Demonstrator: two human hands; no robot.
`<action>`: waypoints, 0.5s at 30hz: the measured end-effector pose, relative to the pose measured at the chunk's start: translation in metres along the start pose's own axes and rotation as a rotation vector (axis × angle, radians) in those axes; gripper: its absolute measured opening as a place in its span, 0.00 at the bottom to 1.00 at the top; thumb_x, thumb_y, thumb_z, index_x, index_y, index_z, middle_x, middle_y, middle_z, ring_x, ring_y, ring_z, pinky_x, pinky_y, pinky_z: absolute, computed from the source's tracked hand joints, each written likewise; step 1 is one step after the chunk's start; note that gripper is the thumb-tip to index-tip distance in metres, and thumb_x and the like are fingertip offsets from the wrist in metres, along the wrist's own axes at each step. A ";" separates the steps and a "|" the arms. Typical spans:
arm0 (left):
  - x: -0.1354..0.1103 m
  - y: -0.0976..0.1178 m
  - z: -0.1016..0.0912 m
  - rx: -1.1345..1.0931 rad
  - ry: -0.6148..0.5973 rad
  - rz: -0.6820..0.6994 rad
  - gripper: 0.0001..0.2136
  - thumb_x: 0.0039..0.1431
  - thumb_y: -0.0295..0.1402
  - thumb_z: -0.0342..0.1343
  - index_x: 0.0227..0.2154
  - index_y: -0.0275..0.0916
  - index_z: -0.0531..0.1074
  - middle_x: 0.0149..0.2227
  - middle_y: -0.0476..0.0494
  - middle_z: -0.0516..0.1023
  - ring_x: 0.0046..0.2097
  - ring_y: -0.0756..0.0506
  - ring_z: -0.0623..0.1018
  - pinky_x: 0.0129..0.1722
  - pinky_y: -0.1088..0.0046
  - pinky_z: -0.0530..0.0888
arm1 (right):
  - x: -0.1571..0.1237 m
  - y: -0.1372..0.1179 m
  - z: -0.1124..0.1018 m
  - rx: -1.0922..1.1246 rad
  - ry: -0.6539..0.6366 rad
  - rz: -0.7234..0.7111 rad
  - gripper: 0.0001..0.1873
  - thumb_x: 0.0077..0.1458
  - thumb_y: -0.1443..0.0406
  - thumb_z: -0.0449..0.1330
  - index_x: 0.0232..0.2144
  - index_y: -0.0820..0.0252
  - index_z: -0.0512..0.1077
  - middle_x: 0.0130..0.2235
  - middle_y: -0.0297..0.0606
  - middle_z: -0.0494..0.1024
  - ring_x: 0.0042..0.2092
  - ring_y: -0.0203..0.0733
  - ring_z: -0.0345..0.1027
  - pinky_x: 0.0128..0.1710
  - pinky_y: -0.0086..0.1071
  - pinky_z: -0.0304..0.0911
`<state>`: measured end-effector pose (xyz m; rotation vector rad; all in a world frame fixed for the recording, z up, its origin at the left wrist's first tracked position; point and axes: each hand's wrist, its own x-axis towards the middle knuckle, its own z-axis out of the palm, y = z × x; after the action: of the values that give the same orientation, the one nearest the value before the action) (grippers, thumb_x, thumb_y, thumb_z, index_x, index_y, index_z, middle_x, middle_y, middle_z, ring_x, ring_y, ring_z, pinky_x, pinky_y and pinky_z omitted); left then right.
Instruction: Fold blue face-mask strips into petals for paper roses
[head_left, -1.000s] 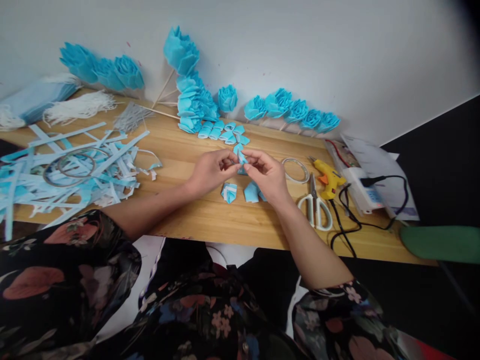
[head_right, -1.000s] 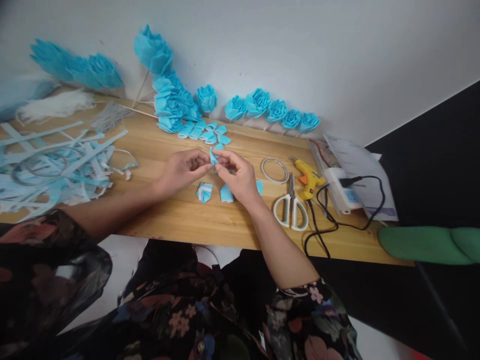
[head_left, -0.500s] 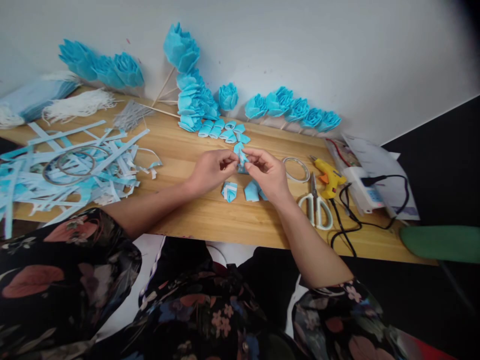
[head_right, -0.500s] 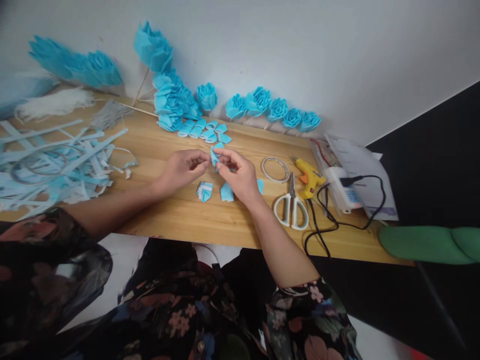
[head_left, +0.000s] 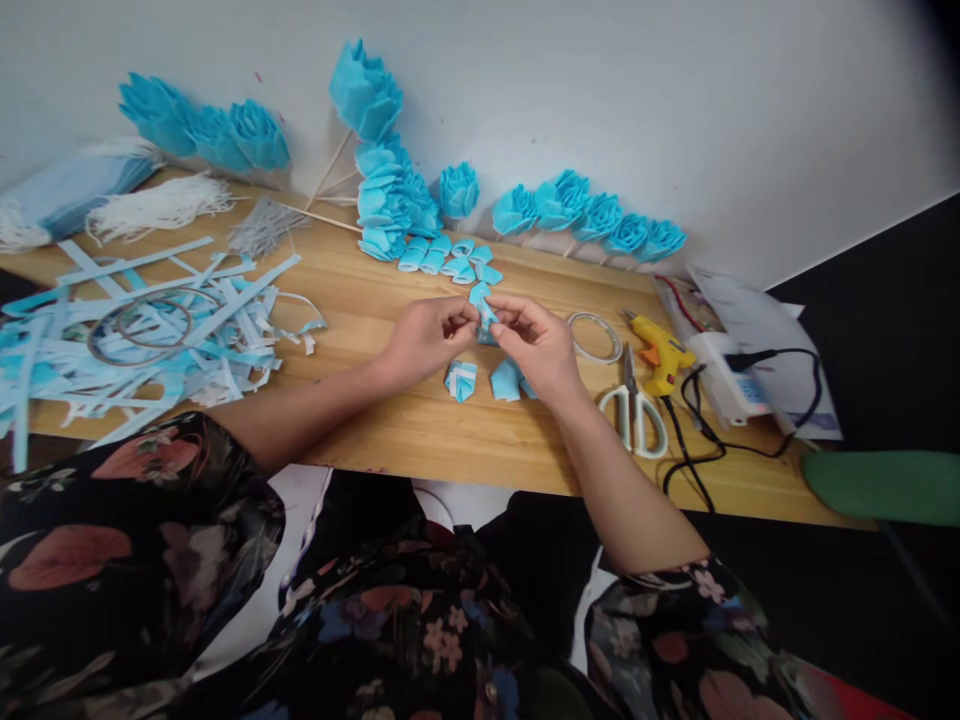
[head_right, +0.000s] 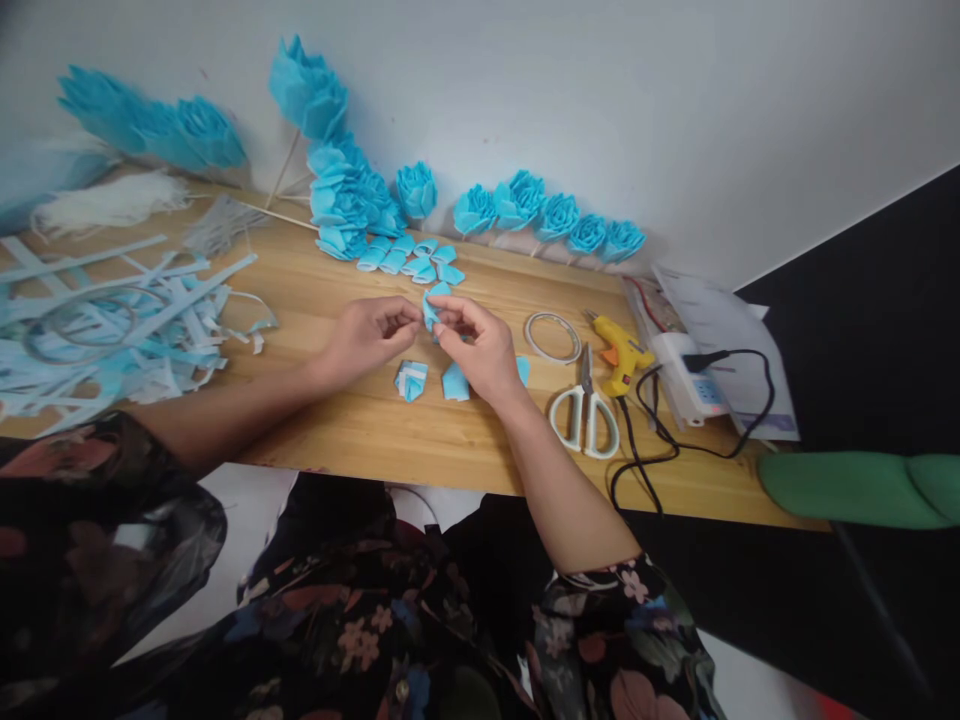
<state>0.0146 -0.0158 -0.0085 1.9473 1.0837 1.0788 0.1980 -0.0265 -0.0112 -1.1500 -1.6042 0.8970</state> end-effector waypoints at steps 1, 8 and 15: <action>0.000 -0.001 0.000 -0.005 0.003 0.002 0.05 0.54 0.25 0.54 0.29 0.37 0.74 0.24 0.51 0.74 0.26 0.52 0.68 0.27 0.75 0.63 | 0.000 0.000 0.000 0.002 -0.002 0.000 0.16 0.53 0.62 0.64 0.46 0.52 0.79 0.37 0.35 0.81 0.40 0.40 0.74 0.45 0.39 0.72; -0.001 -0.001 0.001 -0.054 0.009 -0.007 0.04 0.55 0.31 0.59 0.28 0.37 0.73 0.24 0.50 0.74 0.26 0.52 0.67 0.26 0.76 0.62 | 0.000 -0.001 0.000 0.004 -0.005 -0.007 0.16 0.53 0.63 0.64 0.46 0.52 0.79 0.37 0.35 0.81 0.40 0.40 0.74 0.46 0.40 0.72; 0.000 0.000 0.001 -0.039 -0.009 -0.021 0.03 0.54 0.28 0.56 0.28 0.37 0.73 0.25 0.50 0.75 0.26 0.52 0.69 0.27 0.76 0.64 | 0.000 0.001 0.000 0.007 -0.008 -0.009 0.16 0.53 0.62 0.64 0.46 0.52 0.79 0.37 0.35 0.81 0.40 0.40 0.74 0.47 0.40 0.72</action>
<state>0.0152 -0.0164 -0.0087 1.9043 1.0685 1.0712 0.1983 -0.0256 -0.0124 -1.1350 -1.6098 0.9020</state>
